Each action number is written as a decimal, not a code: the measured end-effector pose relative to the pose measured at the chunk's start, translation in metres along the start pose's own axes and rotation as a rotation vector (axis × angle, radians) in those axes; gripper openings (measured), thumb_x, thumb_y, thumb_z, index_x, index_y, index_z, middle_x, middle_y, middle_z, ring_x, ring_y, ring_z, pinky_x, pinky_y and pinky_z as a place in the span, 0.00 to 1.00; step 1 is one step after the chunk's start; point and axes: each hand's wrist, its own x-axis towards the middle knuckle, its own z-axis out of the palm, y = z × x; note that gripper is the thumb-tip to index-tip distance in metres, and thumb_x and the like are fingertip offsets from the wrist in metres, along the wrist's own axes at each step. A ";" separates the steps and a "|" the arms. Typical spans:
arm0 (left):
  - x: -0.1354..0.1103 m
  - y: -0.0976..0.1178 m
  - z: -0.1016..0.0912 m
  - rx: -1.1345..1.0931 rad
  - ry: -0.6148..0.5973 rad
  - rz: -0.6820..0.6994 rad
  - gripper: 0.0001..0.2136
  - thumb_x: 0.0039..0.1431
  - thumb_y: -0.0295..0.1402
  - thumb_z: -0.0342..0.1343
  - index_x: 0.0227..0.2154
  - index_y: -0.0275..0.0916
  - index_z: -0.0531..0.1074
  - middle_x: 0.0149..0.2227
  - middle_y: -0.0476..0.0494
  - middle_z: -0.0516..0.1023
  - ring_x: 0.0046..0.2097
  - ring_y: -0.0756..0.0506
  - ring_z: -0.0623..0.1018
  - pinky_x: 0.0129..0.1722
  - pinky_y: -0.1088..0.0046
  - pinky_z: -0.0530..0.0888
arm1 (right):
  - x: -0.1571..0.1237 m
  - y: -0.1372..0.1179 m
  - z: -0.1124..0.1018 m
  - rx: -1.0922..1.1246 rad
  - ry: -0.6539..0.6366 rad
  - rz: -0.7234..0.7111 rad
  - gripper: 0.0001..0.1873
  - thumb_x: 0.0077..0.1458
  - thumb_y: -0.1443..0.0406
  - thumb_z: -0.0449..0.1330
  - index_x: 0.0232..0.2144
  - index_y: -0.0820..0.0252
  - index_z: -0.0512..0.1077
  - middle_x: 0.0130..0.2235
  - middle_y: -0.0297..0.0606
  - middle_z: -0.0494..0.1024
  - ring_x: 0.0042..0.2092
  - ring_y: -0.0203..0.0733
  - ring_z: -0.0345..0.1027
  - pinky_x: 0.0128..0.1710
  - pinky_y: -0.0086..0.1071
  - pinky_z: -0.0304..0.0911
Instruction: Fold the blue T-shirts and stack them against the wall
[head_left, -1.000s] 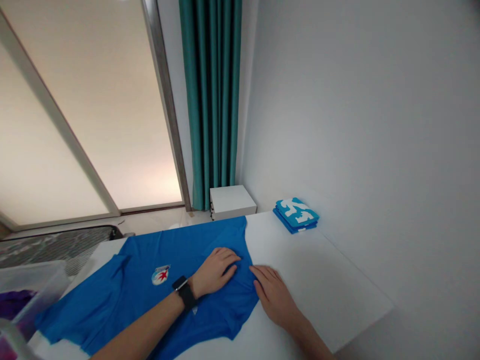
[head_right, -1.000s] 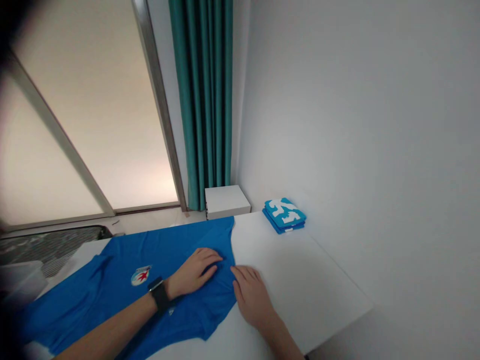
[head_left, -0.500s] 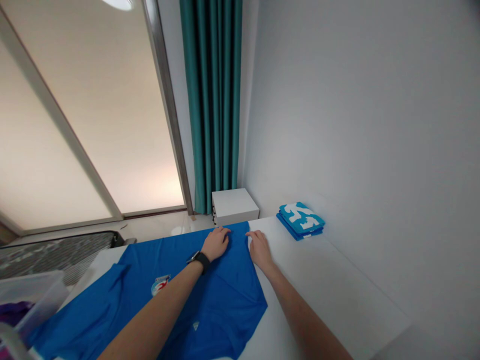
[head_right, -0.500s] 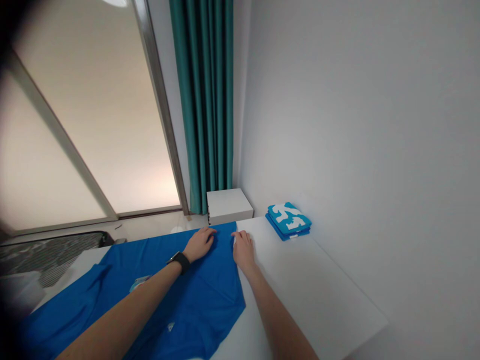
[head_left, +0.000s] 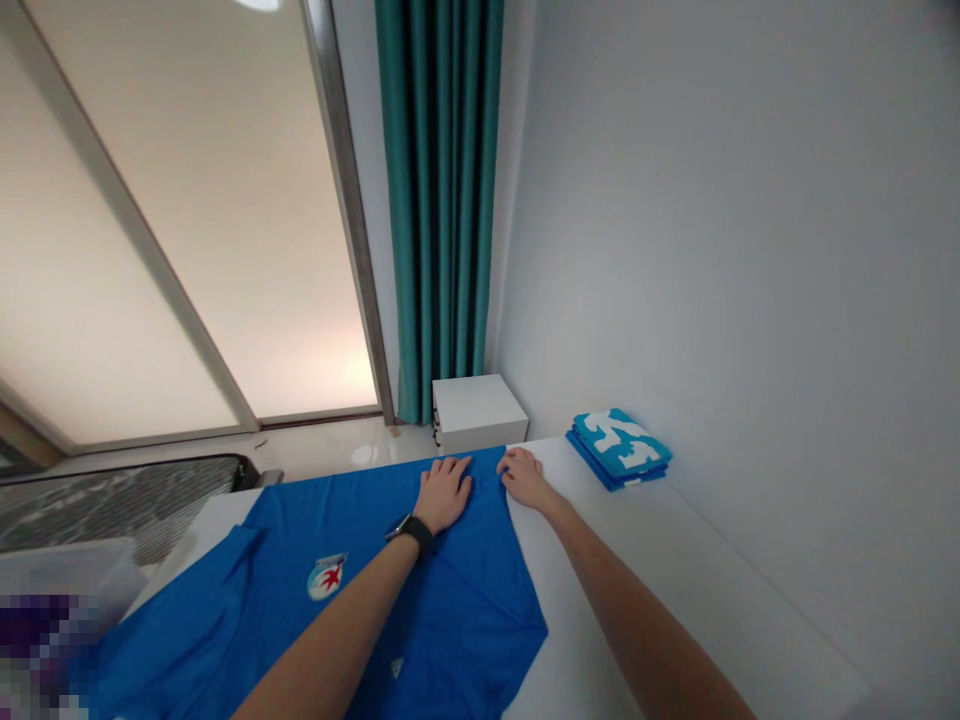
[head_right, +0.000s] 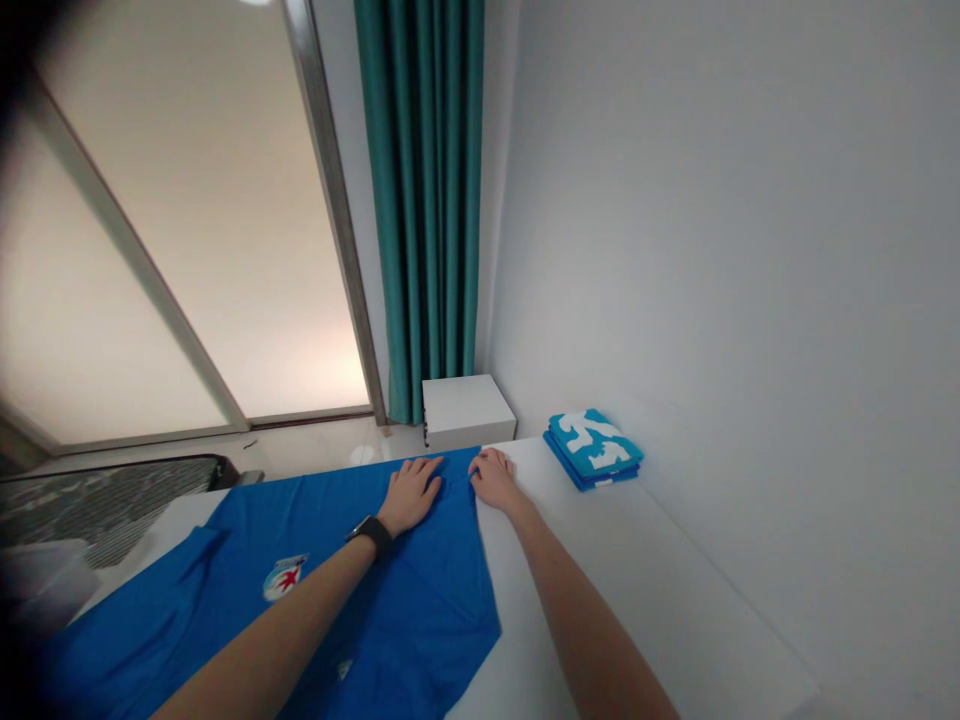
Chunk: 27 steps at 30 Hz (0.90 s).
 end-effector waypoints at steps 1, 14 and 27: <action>0.003 0.001 -0.002 0.004 -0.017 -0.004 0.20 0.68 0.37 0.41 0.61 0.46 0.62 0.54 0.39 0.70 0.55 0.37 0.67 0.50 0.57 0.66 | 0.001 0.000 -0.001 0.001 -0.011 -0.002 0.13 0.54 0.71 0.53 0.37 0.53 0.73 0.52 0.37 0.67 0.58 0.44 0.54 0.54 0.39 0.47; 0.037 0.012 -0.005 -0.064 -0.089 0.055 0.06 0.60 0.31 0.51 0.39 0.40 0.70 0.45 0.40 0.74 0.50 0.40 0.72 0.50 0.61 0.67 | 0.006 0.000 -0.016 -0.053 -0.114 0.065 0.10 0.56 0.67 0.53 0.39 0.55 0.72 0.48 0.40 0.68 0.54 0.44 0.59 0.53 0.37 0.51; 0.028 0.006 0.009 -0.123 -0.020 -0.012 0.07 0.66 0.31 0.47 0.45 0.40 0.64 0.41 0.42 0.79 0.45 0.42 0.79 0.44 0.68 0.69 | 0.010 -0.005 -0.021 -0.207 -0.128 0.059 0.15 0.58 0.54 0.58 0.40 0.58 0.73 0.50 0.46 0.67 0.55 0.51 0.57 0.52 0.42 0.51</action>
